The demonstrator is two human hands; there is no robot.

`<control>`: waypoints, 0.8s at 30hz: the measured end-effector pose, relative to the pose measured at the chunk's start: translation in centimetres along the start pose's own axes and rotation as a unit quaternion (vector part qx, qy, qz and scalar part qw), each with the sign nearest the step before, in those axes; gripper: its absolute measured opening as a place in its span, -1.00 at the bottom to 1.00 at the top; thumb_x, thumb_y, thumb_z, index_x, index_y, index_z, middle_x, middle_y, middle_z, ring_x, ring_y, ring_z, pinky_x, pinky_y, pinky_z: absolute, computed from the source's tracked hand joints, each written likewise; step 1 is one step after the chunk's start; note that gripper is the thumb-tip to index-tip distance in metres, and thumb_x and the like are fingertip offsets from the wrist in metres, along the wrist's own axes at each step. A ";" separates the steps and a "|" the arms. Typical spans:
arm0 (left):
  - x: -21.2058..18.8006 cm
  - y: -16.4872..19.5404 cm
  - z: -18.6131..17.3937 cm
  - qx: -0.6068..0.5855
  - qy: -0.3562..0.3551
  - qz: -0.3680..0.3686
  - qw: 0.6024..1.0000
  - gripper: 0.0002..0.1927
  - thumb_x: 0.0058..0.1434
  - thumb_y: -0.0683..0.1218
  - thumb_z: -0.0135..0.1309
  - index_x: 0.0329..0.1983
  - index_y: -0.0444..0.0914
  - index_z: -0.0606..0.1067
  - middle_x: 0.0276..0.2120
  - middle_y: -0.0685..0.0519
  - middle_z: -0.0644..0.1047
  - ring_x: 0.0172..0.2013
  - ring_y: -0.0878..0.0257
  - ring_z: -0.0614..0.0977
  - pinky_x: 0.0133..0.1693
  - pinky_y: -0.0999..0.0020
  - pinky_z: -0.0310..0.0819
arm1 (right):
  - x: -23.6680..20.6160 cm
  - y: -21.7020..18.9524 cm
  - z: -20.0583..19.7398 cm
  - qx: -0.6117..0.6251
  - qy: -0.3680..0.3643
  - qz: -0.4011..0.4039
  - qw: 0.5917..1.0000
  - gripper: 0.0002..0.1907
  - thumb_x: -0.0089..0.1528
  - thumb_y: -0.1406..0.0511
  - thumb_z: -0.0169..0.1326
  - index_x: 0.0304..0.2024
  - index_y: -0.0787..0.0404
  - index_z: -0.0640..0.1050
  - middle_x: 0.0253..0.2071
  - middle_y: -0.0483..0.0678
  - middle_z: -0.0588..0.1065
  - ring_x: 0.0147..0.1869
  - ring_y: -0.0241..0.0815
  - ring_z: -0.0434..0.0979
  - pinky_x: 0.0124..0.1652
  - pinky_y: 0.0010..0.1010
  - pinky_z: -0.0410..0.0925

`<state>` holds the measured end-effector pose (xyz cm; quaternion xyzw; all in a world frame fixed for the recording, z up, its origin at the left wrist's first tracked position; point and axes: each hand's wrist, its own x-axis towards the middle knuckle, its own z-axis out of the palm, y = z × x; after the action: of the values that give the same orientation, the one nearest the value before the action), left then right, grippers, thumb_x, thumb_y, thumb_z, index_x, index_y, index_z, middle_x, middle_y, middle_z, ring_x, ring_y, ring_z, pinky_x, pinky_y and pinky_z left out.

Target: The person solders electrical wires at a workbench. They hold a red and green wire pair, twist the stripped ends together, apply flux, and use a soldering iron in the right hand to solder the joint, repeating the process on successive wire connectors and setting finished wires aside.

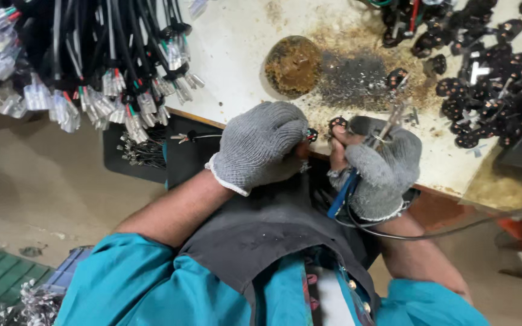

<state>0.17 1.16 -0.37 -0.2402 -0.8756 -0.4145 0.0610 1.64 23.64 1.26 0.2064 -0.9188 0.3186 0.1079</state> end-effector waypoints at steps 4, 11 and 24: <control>0.0 0.0 0.1 0.001 0.004 -0.004 1.000 -0.70 0.07 -0.13 0.32 -0.14 -0.19 0.52 -0.15 -0.06 0.56 -0.17 -0.05 0.63 -0.18 0.09 0.55 | 0.5 -1.2 -0.7 -0.004 0.011 0.047 0.999 -0.82 0.18 0.46 0.36 -0.17 0.22 0.68 -0.25 0.01 0.61 -0.15 -0.06 0.63 -0.14 -0.31 0.42; 0.0 -0.3 -0.8 -0.071 -0.027 0.002 0.997 -0.72 0.10 -0.13 0.37 -0.21 -0.15 0.49 -0.17 0.02 0.57 -0.13 -0.01 0.65 -0.16 0.12 0.56 | 2.2 -2.1 -2.3 0.033 -0.010 0.007 0.999 -0.49 -0.09 0.24 0.45 -0.11 0.30 0.65 -0.17 0.09 0.62 -0.12 0.09 0.60 -0.08 -0.16 0.40; 1.2 1.3 -8.2 -0.041 -0.239 -0.098 0.965 -0.58 0.09 0.03 0.30 -0.01 -0.18 0.53 -0.27 -0.05 0.56 -0.29 -0.07 0.63 -0.33 0.11 0.49 | 2.3 -2.0 -2.4 0.206 0.010 0.097 0.974 -0.66 0.10 0.39 0.39 -0.10 0.32 0.62 -0.19 0.07 0.57 -0.14 -0.11 0.60 -0.14 -0.34 0.44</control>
<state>-1.04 -3.88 6.22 -0.2481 -0.8662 -0.3845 -0.2009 0.60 22.96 4.94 0.1308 -0.8477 0.5124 0.0410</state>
